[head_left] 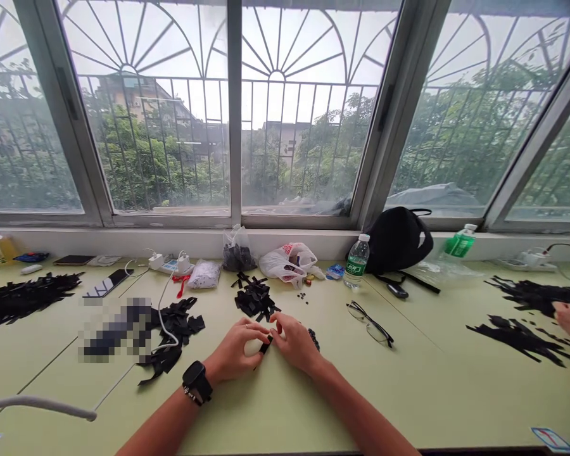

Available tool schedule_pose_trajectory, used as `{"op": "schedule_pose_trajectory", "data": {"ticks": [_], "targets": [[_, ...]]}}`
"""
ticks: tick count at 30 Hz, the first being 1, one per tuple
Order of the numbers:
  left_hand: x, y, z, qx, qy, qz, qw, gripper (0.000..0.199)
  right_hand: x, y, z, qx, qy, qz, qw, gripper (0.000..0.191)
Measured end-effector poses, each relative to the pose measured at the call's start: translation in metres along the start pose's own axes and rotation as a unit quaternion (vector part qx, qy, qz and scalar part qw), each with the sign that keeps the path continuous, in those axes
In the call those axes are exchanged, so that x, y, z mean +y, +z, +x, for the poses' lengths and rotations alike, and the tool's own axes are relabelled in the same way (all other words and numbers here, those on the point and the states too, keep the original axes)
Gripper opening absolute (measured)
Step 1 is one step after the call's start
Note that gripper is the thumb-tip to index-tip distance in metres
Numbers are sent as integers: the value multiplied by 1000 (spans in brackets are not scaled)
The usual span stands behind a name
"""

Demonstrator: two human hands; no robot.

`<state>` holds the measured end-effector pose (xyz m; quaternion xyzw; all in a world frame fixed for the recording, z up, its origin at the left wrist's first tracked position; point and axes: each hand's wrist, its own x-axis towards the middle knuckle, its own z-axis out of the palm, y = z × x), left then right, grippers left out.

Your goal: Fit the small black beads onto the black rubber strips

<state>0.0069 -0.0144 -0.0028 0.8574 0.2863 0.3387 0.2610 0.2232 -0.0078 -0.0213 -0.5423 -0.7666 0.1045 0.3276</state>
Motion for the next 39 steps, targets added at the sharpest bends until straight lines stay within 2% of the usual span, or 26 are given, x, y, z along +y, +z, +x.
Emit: {"op": "schedule_pose_trajectory", "data": {"ticks": [4, 9, 13, 20, 29, 35, 39], "targets": [[-2, -1, -2, -5, -8, 34, 999, 38, 6, -16, 6, 24, -17, 42, 999, 12], [0, -6, -4, 13, -16, 69, 997, 40, 32, -54, 13, -74, -20, 101, 992, 12], [4, -12, -3, 6, -11, 117, 993, 41, 49, -68, 11, -123, -8, 118, 985, 11], [7, -17, -4, 6, 5, 127, 992, 42, 50, -65, 8, -168, -13, 114, 979, 13], [7, -16, -6, -8, 11, 179, 984, 52, 48, -59, 7, -151, -12, 110, 982, 7], [8, -16, -6, -21, -4, 198, 980, 36, 46, -52, 6, -151, -10, 101, 983, 4], [8, -16, -6, -31, -5, 216, 976, 46, 43, -50, 3, -139, -15, 95, 986, 8]]}}
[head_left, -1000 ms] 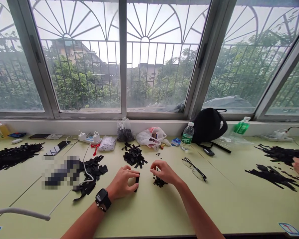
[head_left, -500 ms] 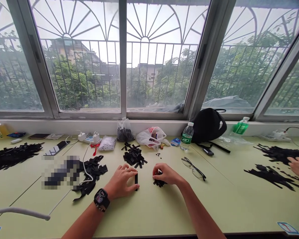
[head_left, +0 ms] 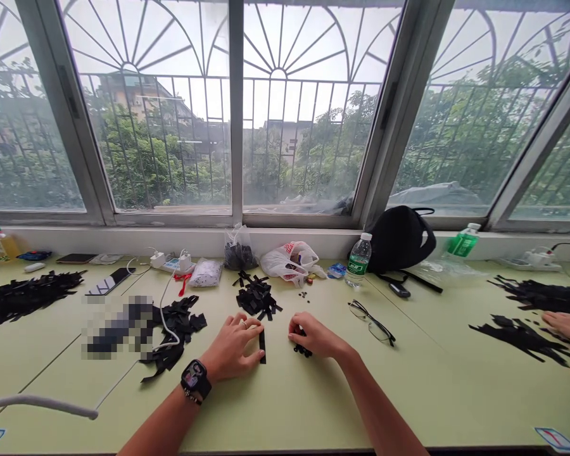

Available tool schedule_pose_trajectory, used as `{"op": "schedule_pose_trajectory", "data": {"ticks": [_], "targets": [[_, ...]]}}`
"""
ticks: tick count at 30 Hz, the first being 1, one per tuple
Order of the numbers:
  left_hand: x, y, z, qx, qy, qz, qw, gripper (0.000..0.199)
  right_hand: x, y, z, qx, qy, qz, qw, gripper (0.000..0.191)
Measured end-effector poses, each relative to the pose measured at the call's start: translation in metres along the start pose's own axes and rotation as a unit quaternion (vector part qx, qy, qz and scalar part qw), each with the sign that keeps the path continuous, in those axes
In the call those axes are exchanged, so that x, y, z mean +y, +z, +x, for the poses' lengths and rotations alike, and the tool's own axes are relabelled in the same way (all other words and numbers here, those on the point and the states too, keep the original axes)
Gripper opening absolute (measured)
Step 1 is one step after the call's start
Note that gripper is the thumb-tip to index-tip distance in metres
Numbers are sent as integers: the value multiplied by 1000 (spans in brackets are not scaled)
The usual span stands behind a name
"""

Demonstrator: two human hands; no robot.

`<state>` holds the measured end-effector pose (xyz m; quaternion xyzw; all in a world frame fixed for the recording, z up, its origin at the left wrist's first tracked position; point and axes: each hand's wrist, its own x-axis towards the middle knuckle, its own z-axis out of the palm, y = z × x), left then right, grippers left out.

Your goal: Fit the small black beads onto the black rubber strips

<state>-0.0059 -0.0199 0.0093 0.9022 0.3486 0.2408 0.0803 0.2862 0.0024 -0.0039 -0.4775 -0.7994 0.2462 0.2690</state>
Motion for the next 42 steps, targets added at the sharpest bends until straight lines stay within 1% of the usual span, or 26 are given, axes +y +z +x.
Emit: {"op": "schedule_pose_trajectory", "data": {"ticks": [3, 6, 11, 14, 16, 23, 28, 32, 36, 42], "targets": [[0, 0, 0, -1, 1, 9, 1000, 49, -7, 2, 0, 16, -2, 6, 1000, 10], [0, 1, -1, 5, -1, 16, 1000, 51, -19, 10, 2, 26, -20, 12, 999, 14], [-2, 5, -2, 6, -8, 19, 1000, 51, -35, 38, 12, 36, -70, 20, 997, 15], [-3, 7, -2, 6, -10, 21, 1000, 55, -35, 53, 18, 43, -76, 21, 996, 13], [-3, 8, -2, 6, -14, 24, 1000, 58, -34, 58, 20, 47, -77, 16, 996, 11], [-1, 8, -3, 6, -21, 33, 999, 58, -34, 64, 20, 45, -85, -16, 995, 7], [-1, 9, -3, 11, -14, 33, 999, 53, -37, 66, 20, 64, -74, -13, 995, 9], [-2, 8, -3, 9, -16, 33, 999, 60, -41, 65, 19, 74, -69, -28, 994, 10], [-1, 7, -2, 3, -18, 37, 999, 61, -44, 64, 19, 78, -87, -66, 991, 15], [0, 7, -1, 1, -19, 44, 999, 52, -42, 70, 19, 79, -132, -154, 976, 18]]}}
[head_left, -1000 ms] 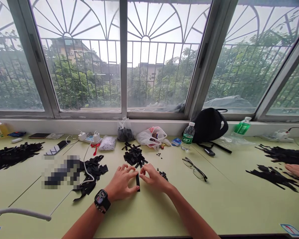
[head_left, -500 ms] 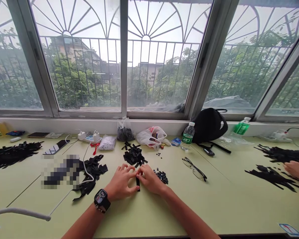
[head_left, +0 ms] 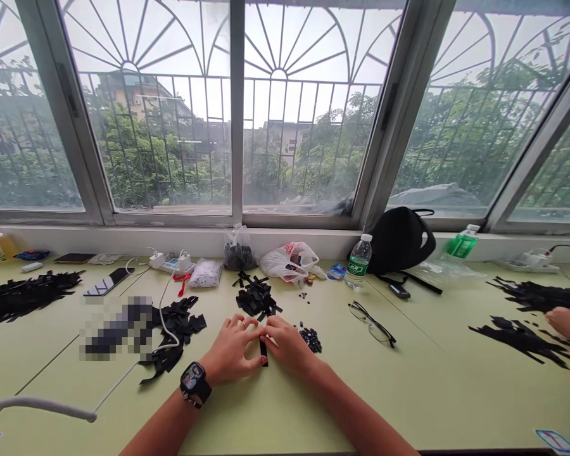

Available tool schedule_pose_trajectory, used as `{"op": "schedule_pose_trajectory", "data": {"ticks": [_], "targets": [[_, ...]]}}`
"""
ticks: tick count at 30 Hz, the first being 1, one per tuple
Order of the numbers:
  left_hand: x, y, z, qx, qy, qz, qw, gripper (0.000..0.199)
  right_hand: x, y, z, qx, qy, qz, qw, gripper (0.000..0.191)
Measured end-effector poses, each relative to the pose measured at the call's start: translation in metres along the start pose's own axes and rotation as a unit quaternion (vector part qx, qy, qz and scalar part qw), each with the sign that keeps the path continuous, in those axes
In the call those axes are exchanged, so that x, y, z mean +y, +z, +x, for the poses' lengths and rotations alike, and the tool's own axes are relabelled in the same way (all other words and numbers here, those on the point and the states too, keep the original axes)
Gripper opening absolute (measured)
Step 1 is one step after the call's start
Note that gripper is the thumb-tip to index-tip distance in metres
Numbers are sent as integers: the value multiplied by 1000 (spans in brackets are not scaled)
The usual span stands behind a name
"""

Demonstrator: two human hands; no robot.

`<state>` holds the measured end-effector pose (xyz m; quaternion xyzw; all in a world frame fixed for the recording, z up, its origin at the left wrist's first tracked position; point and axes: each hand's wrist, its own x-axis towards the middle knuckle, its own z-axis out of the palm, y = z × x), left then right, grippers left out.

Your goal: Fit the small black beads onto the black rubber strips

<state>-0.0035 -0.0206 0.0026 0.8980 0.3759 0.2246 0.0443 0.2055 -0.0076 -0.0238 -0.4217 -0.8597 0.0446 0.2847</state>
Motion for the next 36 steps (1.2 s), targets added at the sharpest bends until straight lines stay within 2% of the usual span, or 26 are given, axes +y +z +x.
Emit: {"op": "schedule_pose_trajectory", "data": {"ticks": [5, 14, 21, 27, 32, 36], "targets": [[0, 1, -1, 6, 3, 3, 1000, 48, 1, 5, -2, -2, -32, -45, 998, 23], [1, 0, -1, 2, 1, -2, 1000, 51, 2, 6, -2, -6, -63, -69, 996, 18], [0, 1, -1, 5, -1, -4, 1000, 51, -10, -11, -4, -34, -98, -63, 993, 20], [3, 1, -2, 23, 0, -6, 1000, 43, -21, -20, -2, -37, -89, -27, 995, 22], [1, 1, -1, 27, 3, -20, 999, 38, -11, -12, -4, -35, -62, -22, 997, 17], [-2, 3, 1, 34, -2, -28, 999, 28, -5, -8, -8, -31, -53, -25, 998, 20]]}}
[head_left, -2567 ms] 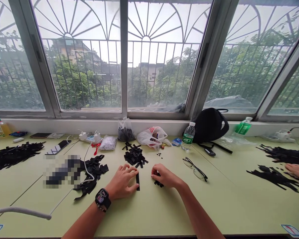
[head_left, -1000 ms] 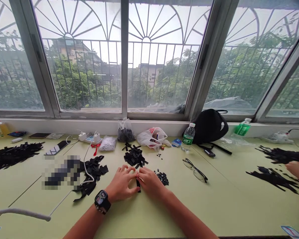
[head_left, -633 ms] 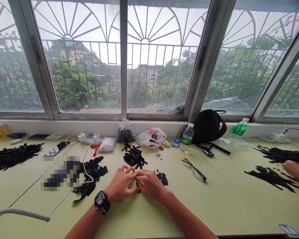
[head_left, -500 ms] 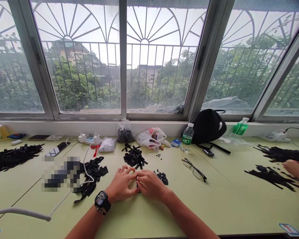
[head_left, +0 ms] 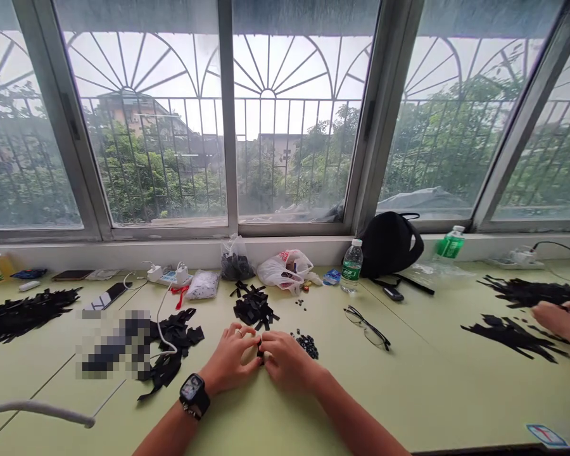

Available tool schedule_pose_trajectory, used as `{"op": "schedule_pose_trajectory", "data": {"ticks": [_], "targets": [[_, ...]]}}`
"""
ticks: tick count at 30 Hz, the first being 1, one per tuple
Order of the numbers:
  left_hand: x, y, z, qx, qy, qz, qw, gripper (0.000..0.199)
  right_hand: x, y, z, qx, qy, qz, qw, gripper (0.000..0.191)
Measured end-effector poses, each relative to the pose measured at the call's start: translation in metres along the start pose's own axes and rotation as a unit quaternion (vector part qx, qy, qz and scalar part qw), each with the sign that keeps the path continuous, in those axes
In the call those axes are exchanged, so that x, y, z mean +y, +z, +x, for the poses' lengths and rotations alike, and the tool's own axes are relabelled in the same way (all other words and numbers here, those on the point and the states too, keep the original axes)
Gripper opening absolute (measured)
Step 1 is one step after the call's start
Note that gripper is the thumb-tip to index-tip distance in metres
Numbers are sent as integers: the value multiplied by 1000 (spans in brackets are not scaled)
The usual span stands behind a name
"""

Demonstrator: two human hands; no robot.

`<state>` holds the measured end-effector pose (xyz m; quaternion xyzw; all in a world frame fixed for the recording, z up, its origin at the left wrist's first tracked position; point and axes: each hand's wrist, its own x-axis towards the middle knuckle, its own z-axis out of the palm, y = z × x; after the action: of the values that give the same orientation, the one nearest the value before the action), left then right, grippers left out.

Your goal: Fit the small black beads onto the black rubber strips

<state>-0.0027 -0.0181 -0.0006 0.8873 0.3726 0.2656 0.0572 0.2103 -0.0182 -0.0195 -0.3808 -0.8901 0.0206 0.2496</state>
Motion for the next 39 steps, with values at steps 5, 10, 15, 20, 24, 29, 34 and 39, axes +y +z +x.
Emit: {"op": "schedule_pose_trajectory", "data": {"ticks": [5, 10, 15, 20, 24, 29, 34, 39], "targets": [[-5, 5, 1, 7, -4, -20, 1000, 21, 2, 1, 0, 9, 20, 24, 999, 16], [-3, 2, 3, 47, -21, -58, 997, 35, 6, -1, 3, 48, 68, 68, 994, 16], [5, -4, 6, 130, -14, -76, 988, 46, 7, -6, 7, 103, 138, 150, 974, 19], [2, 2, 8, 117, 20, -38, 992, 25, 5, -12, 10, 85, 159, 262, 948, 26], [-4, 6, 10, 112, 26, -28, 993, 21, 3, -16, 11, 48, 168, 337, 925, 33], [-6, 4, 11, 124, 18, -38, 991, 14, 5, -19, 9, 0, 177, 404, 897, 36], [-2, 1, 12, 152, -6, -62, 986, 16, 4, -22, 9, 68, 198, 362, 908, 24], [1, 1, 11, 156, -29, -82, 984, 24, -3, -29, 8, 70, 154, 382, 909, 21]]}}
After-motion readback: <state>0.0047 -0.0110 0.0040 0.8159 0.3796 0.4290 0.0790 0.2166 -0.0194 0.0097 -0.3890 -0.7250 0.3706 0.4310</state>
